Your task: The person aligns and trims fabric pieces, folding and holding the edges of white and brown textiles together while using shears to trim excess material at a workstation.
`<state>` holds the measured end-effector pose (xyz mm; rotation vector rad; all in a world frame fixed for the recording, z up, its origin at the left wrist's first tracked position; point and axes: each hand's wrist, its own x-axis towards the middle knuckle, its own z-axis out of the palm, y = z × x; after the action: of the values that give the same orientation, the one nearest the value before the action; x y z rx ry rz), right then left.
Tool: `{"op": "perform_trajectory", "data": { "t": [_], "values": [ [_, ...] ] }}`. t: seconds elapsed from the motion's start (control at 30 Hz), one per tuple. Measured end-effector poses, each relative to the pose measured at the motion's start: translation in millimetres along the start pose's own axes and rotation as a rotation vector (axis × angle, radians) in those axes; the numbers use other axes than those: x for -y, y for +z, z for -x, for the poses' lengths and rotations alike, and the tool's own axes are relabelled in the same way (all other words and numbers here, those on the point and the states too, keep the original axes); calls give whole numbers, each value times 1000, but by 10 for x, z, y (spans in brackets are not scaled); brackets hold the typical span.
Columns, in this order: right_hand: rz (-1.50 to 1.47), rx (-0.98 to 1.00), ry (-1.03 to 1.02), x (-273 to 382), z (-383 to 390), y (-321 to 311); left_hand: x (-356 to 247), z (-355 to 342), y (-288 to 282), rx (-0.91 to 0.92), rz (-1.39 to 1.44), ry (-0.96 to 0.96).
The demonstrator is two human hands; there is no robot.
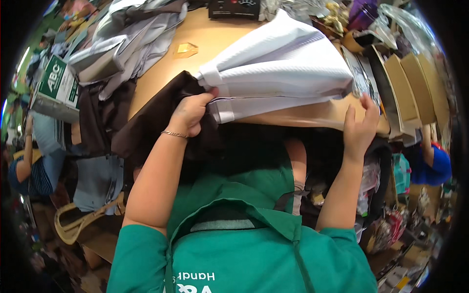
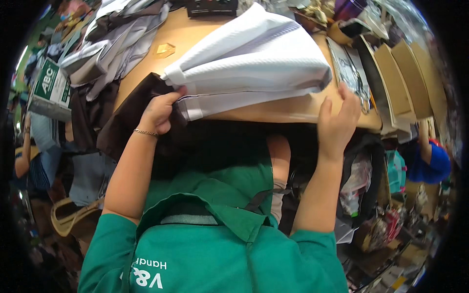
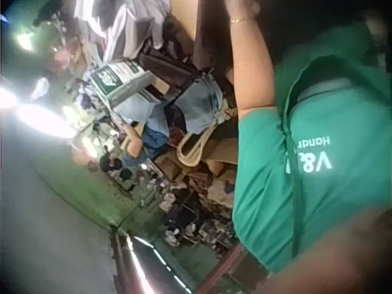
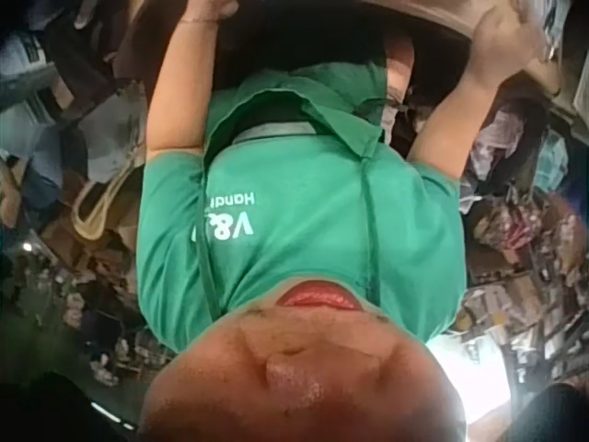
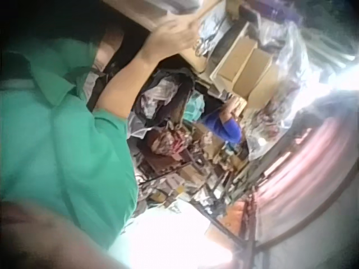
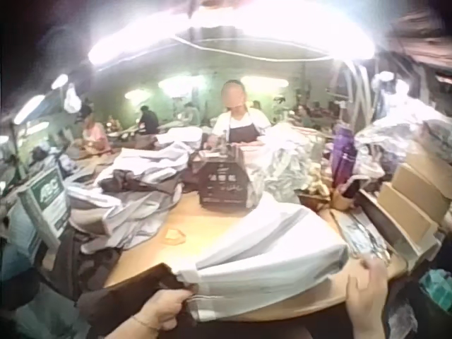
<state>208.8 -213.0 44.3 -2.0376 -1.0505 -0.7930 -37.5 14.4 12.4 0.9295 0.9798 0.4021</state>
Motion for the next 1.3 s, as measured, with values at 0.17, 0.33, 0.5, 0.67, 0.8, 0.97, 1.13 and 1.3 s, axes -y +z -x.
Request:
{"op": "perform_trajectory", "data": {
  "t": [0.17, 0.33, 0.5, 0.67, 0.8, 0.97, 1.13, 1.3],
  "values": [
    [-492, 438, -586, 885, -46, 413, 7, -4, 34, 48, 83, -15],
    [-344, 1075, -305, 887, -454, 1000, -42, 203, 36, 255, -40, 55],
    [-423, 1095, -222, 893, -370, 1020, -285, 26, -96, 104, -260, -108],
    [-465, 903, -315, 899, 7, 918, -340, 28, -462, 234, -412, -111],
    [-456, 924, -357, 957, -115, 867, -113, 291, -274, 203, -375, 308],
    [-364, 982, -353, 1072, -178, 865, -126, 223, 6, 157, 101, 62],
    [-517, 861, -392, 1057, -145, 838, 241, 160, -39, 297, -25, 71],
    [-739, 717, -361, 1315, -161, 1173, 281, 134, -108, 256, -81, 34]
  ]
}}
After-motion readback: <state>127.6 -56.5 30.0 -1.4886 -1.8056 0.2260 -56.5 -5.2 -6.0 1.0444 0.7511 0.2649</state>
